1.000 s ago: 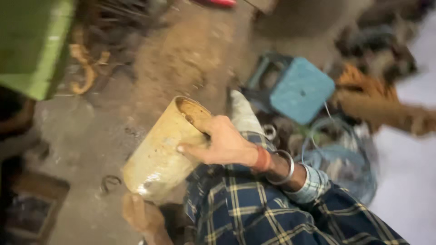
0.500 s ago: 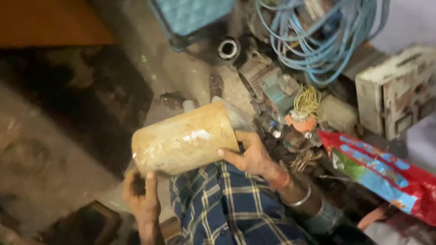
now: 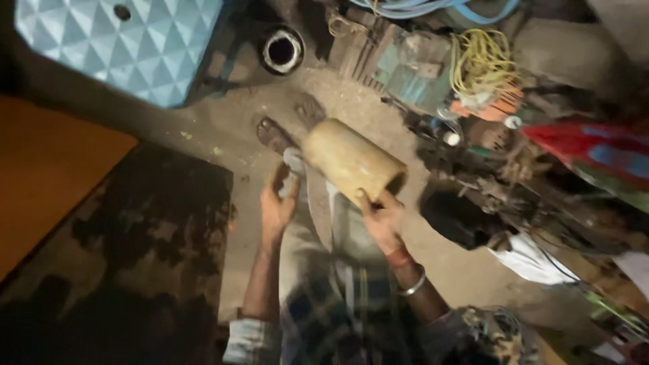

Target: The person files the inner surface of a cylindrical motor stator, then places a coil of white wire into the stator and uses pliers to adjust and secure the wire inside. The work is performed at a cluttered workshop bench with various tools visible.

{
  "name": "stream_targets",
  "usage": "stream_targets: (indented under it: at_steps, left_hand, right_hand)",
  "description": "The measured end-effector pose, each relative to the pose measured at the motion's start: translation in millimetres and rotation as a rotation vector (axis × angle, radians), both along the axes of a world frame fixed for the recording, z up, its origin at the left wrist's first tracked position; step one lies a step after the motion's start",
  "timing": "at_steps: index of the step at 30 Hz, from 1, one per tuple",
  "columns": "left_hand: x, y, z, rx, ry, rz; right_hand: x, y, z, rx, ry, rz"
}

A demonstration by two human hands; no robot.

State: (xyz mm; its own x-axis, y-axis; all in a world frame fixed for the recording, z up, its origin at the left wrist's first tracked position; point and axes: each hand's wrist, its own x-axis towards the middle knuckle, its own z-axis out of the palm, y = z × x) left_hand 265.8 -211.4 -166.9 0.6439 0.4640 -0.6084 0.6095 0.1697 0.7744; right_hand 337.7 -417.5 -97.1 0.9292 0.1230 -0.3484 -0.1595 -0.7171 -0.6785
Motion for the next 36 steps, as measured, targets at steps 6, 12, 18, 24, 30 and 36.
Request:
stream_targets:
  at_steps: [6, 12, 18, 24, 30, 36]
  left_hand:
    - [-71, 9, -54, 0.009, 0.195, 0.166]
    - [-166, 22, -83, 0.152, 0.358, 0.353]
    - [-176, 1, -108, 0.239, 0.702, 0.289]
    - [-164, -25, -96, 0.241, 0.764, 0.325]
    - [-167, -27, -85, 0.184, 0.730, 0.425]
    - [-196, -20, -79, 0.143, 0.702, 0.562]
  right_hand:
    - [34, -106, -184, -0.151, 0.153, -0.380]
    - [83, -157, -343, -0.034, 0.064, -0.750]
    - [104, -153, -433, -0.170, -0.155, -0.705]
    - [137, -134, -481, 0.139, -0.003, -0.802]
    - [112, -103, -423, -0.124, 0.254, -0.383]
    - [128, 31, -365, -0.070, -0.086, 0.750]
